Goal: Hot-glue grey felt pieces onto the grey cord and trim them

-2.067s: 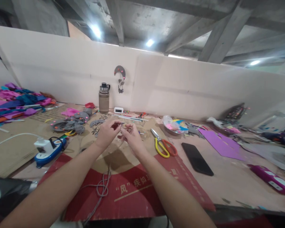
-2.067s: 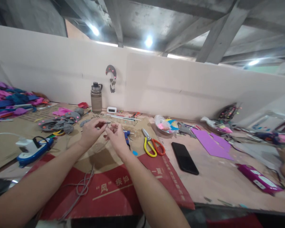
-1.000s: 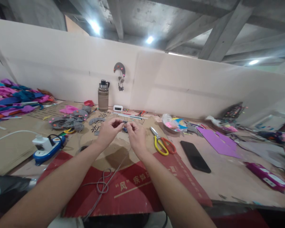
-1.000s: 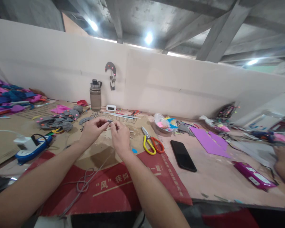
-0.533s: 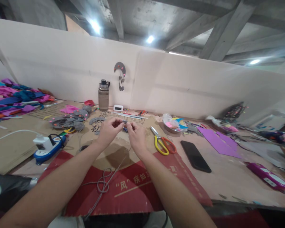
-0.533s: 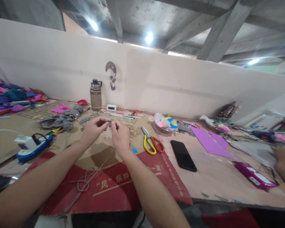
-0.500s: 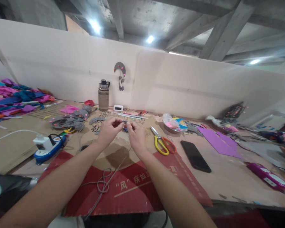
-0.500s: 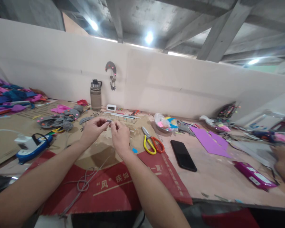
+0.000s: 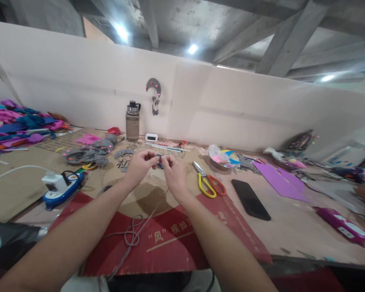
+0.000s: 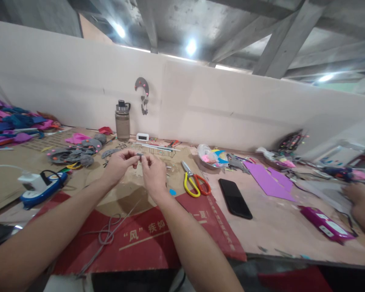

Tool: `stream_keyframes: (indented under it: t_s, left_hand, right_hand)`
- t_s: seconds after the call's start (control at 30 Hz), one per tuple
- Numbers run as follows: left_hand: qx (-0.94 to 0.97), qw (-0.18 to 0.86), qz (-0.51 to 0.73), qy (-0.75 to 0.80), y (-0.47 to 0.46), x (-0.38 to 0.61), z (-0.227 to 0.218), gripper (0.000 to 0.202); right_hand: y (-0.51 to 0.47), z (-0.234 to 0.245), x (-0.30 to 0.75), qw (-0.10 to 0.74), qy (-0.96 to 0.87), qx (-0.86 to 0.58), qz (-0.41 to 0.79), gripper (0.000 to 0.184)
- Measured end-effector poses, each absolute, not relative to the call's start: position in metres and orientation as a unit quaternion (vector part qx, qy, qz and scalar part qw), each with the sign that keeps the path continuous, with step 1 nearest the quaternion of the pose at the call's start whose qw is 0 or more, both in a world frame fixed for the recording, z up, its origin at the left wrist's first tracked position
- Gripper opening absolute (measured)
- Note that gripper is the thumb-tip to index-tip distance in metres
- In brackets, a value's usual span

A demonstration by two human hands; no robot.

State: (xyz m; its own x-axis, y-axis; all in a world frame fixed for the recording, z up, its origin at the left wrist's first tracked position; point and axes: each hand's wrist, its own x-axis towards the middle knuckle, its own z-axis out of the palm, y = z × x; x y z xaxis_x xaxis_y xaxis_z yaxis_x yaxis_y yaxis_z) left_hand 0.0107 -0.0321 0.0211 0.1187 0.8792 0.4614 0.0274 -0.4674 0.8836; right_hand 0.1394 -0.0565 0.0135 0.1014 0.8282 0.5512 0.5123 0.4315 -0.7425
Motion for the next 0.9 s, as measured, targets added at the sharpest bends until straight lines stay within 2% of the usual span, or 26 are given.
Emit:
stream_keyframes:
  t_s: [0.4,0.6,0.77,0.9]
  left_hand:
    - [0.534,0.55,0.57,0.297,-0.032,0.015,0.023,0.011]
    - [0.545,0.615,0.502,0.27,-0.029,0.009,0.025,0.012]
    - [0.563,0.62,0.455,0.301,-0.026,0.005,0.027,0.018]
    - [0.605,0.562,0.453,0.337,-0.022,0.001,0.025,0.019]
  right_hand:
    - [-0.061,0.019,0.137,0.522,-0.639,-0.556,0.097,0.023]
    - [-0.053,0.015,0.141,0.554,-0.635,-0.507,0.182,0.021]
    - [-0.045,0.007,0.15,0.556,-0.624,-0.485,0.257,0.02]
    - [-0.048,0.007,0.152,0.532,-0.658,-0.488,0.213,0.017]
